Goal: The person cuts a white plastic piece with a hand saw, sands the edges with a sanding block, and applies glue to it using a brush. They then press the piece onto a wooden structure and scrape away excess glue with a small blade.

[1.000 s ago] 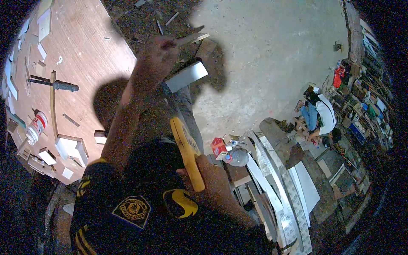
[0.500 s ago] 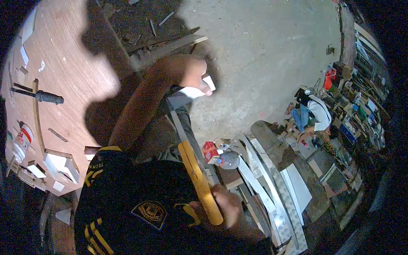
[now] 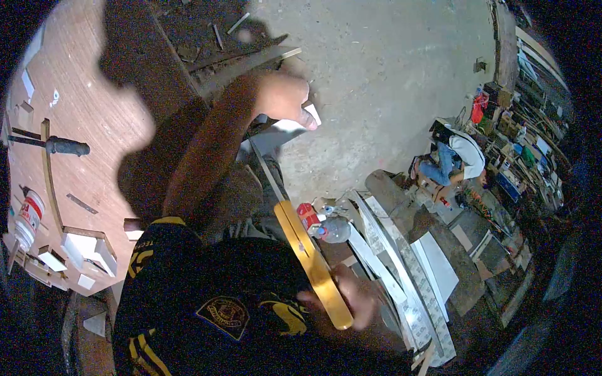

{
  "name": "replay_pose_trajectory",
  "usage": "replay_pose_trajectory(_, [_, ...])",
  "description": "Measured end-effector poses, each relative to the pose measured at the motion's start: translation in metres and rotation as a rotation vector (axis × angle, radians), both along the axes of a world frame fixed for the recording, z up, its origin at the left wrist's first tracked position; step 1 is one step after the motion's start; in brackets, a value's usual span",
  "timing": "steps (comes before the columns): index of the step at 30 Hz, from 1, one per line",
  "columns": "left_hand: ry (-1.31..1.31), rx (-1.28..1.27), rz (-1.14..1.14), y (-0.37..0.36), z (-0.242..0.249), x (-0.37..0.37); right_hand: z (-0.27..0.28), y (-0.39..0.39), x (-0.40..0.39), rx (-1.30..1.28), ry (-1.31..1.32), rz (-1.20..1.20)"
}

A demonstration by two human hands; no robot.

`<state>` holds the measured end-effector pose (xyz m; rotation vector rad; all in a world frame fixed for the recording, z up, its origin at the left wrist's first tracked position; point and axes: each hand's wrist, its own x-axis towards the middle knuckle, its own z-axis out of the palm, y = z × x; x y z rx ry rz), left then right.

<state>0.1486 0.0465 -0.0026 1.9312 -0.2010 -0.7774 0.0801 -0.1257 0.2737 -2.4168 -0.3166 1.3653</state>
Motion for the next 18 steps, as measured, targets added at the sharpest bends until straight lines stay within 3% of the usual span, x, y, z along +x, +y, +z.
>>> replay_pose_trajectory(1, [-0.014,0.006,0.006,0.000,0.000,0.000,0.006,-0.009,0.002,0.030,-0.004,0.103])
replay_pose_trajectory(2, [-0.027,0.009,0.008,-0.002,-0.002,-0.001,0.016,-0.005,0.005,0.084,0.090,0.002])
replay_pose_trajectory(4, [-0.043,-0.007,0.017,-0.006,-0.008,-0.001,0.027,-0.005,0.003,-0.096,-0.007,0.092])
replay_pose_trajectory(8, [-0.078,0.002,0.100,-0.011,-0.012,-0.004,0.021,-0.009,0.006,-0.045,-0.001,0.101])
replay_pose_trajectory(10, [-0.090,0.013,0.055,-0.004,-0.003,-0.003,0.023,-0.005,0.002,-0.139,0.045,-0.041])
replay_pose_trajectory(12, [-0.093,0.029,0.007,-0.002,-0.002,-0.003,0.032,-0.009,-0.001,-0.289,0.076,0.089])
replay_pose_trajectory(14, [-0.084,0.008,0.044,-0.004,-0.007,-0.003,0.047,-0.050,-0.003,-0.301,0.260,-0.138])
replay_pose_trajectory(16, [-0.070,0.005,0.036,-0.004,-0.004,-0.002,0.034,-0.025,-0.003,-0.222,0.168,-0.062])
replay_pose_trajectory(18, [-0.058,0.012,0.033,-0.002,-0.006,-0.002,0.015,-0.018,-0.010,0.048,-0.128,0.160])
